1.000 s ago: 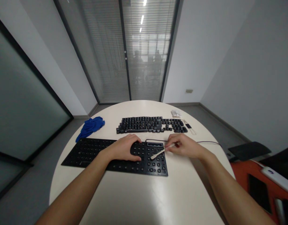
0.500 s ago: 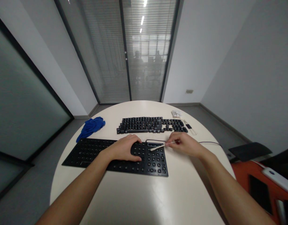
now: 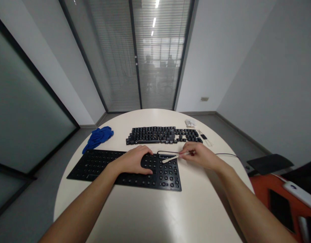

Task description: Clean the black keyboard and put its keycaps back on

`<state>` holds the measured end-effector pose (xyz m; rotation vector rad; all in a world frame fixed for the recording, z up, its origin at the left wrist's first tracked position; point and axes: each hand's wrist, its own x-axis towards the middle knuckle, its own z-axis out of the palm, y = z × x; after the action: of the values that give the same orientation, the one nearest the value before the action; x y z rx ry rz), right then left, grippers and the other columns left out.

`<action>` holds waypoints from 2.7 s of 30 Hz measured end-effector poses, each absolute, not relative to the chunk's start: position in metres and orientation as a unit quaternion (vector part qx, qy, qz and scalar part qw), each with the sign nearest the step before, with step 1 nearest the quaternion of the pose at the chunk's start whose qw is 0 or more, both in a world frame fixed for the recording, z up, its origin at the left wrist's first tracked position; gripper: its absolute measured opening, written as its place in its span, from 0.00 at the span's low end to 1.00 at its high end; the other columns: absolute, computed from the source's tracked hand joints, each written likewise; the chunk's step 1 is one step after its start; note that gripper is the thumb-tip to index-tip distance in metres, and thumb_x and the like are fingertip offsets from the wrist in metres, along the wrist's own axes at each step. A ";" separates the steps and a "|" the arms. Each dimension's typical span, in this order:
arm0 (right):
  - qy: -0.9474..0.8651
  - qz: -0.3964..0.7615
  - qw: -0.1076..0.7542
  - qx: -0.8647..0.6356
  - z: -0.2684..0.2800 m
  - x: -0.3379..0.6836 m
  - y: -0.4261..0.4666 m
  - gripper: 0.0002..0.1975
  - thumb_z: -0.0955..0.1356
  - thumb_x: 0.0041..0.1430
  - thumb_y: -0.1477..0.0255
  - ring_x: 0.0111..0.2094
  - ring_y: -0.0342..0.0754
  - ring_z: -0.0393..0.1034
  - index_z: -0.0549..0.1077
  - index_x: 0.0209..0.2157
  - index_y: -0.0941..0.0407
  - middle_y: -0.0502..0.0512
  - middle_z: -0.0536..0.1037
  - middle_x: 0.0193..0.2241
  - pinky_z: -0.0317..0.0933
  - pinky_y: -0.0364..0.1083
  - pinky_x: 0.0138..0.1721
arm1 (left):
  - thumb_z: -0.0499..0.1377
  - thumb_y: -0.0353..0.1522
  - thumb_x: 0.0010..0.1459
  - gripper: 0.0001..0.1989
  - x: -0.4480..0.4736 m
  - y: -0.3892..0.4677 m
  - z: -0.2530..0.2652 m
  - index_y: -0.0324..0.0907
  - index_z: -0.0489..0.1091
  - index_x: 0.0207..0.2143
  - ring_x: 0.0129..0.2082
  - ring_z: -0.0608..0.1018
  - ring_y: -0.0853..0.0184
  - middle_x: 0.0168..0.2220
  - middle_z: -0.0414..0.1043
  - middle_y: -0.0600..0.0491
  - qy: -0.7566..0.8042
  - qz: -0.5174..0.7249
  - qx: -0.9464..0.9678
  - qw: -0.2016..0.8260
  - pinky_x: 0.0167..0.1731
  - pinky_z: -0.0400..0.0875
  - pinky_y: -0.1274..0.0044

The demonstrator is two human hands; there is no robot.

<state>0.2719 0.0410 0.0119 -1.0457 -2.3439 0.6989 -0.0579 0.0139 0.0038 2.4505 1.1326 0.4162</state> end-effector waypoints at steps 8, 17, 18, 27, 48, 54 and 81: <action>-0.853 0.257 0.235 -0.388 0.009 0.274 0.043 0.12 0.70 0.62 0.61 0.34 0.49 0.73 0.83 0.35 0.54 0.57 0.80 0.34 0.64 0.47 0.35 | 0.71 0.45 0.46 0.32 -0.063 0.015 0.007 0.44 0.68 0.50 0.51 0.74 0.54 0.51 0.71 0.48 0.420 0.131 0.873 0.212 0.53 0.68 0.66; -0.849 0.257 0.234 -0.399 0.007 0.278 0.045 0.12 0.71 0.62 0.61 0.34 0.49 0.73 0.83 0.35 0.54 0.57 0.80 0.34 0.64 0.46 0.34 | 0.72 0.44 0.44 0.32 -0.067 0.015 0.010 0.44 0.69 0.50 0.50 0.74 0.54 0.51 0.72 0.48 0.448 0.117 0.856 0.230 0.51 0.69 0.67; -0.849 0.258 0.235 -0.396 0.007 0.277 0.045 0.12 0.71 0.62 0.61 0.34 0.49 0.73 0.83 0.35 0.54 0.57 0.80 0.34 0.64 0.46 0.35 | 0.72 0.44 0.44 0.32 -0.067 0.015 0.011 0.44 0.69 0.50 0.50 0.75 0.54 0.51 0.72 0.48 0.450 0.116 0.855 0.230 0.51 0.69 0.66; -0.861 0.273 0.223 -0.367 0.009 0.274 0.041 0.11 0.71 0.60 0.63 0.32 0.48 0.72 0.83 0.34 0.55 0.57 0.80 0.31 0.62 0.45 0.32 | 0.71 0.47 0.46 0.37 -0.063 0.013 0.006 0.44 0.66 0.56 0.54 0.73 0.53 0.55 0.70 0.46 0.411 0.144 0.875 0.212 0.56 0.67 0.64; -0.855 0.358 0.161 -0.340 0.020 0.259 0.028 0.05 0.74 0.53 0.68 0.28 0.45 0.69 0.85 0.31 0.53 0.53 0.78 0.28 0.58 0.42 0.26 | 0.69 0.40 0.49 0.35 -0.050 0.012 0.004 0.45 0.66 0.59 0.56 0.70 0.54 0.56 0.66 0.46 0.350 0.172 0.904 0.174 0.59 0.65 0.65; -0.849 0.375 0.154 -0.338 0.021 0.259 0.027 0.05 0.74 0.52 0.69 0.28 0.45 0.69 0.85 0.31 0.53 0.53 0.78 0.28 0.58 0.42 0.27 | 0.68 0.41 0.50 0.35 -0.050 0.013 0.004 0.45 0.66 0.60 0.56 0.70 0.53 0.56 0.66 0.46 0.356 0.167 0.901 0.182 0.60 0.65 0.64; -0.856 0.298 0.181 -0.382 0.014 0.272 0.038 0.15 0.73 0.56 0.58 0.28 0.46 0.68 0.81 0.27 0.56 0.54 0.77 0.26 0.58 0.45 0.29 | 0.68 0.41 0.50 0.35 -0.051 0.013 0.001 0.47 0.66 0.60 0.56 0.69 0.53 0.56 0.67 0.47 0.360 0.161 0.900 0.187 0.59 0.64 0.64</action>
<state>0.2724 0.0383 0.0142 -1.0794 -2.4172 0.8416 -0.0507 0.0125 0.0014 2.5326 1.0125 0.4518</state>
